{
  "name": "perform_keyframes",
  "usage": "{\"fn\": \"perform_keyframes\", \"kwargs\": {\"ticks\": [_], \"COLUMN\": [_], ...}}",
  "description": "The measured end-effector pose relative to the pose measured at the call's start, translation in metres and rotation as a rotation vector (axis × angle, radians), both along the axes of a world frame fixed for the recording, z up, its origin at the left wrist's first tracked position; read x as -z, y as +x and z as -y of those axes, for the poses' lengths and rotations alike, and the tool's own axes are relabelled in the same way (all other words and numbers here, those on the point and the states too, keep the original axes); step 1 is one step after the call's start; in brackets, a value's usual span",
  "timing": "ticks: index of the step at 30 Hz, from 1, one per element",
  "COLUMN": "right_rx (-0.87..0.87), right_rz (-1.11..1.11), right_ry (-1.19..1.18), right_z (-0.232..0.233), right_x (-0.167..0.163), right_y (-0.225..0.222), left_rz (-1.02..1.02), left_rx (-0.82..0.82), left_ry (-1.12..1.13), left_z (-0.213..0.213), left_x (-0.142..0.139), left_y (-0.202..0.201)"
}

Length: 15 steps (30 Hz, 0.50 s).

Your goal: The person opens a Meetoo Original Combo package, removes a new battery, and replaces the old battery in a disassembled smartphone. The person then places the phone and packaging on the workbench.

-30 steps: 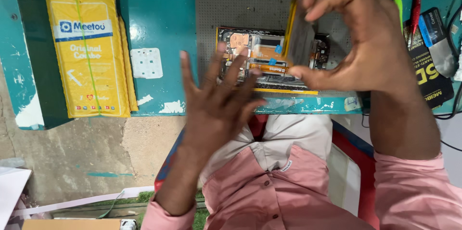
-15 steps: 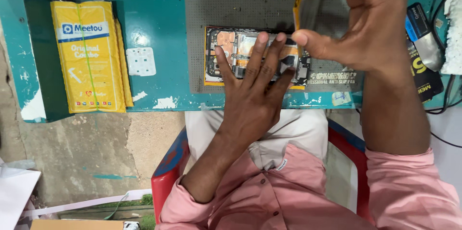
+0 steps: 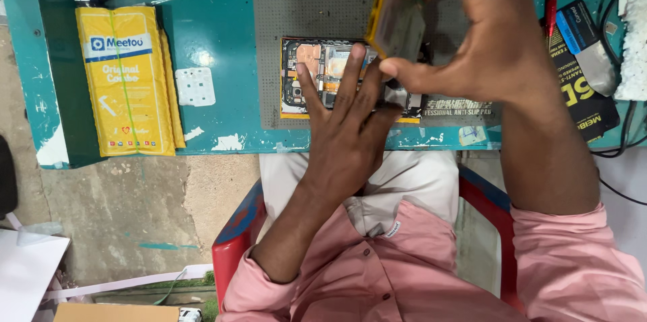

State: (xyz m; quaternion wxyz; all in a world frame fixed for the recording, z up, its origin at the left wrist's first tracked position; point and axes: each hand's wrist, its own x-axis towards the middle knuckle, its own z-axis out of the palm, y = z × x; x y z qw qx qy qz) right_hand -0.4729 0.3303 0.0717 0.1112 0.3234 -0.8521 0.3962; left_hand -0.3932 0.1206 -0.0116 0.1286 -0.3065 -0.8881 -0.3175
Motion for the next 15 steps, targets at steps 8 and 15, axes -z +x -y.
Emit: {"fn": "perform_keyframes", "kwargs": {"ticks": [8,15], "right_rx": [-0.002,0.055], "right_rz": [0.087,0.163], "right_ry": [0.069,0.159], "right_z": [0.015,0.018], "right_x": [0.003,0.010], "right_y": [0.002,0.001], "left_rz": [-0.123,-0.307], "left_rx": [-0.101,-0.199], "left_ry": [-0.045,-0.078], "left_z": [0.004,-0.003], "left_x": [0.030,0.051], "left_y": [0.023,0.033]}}
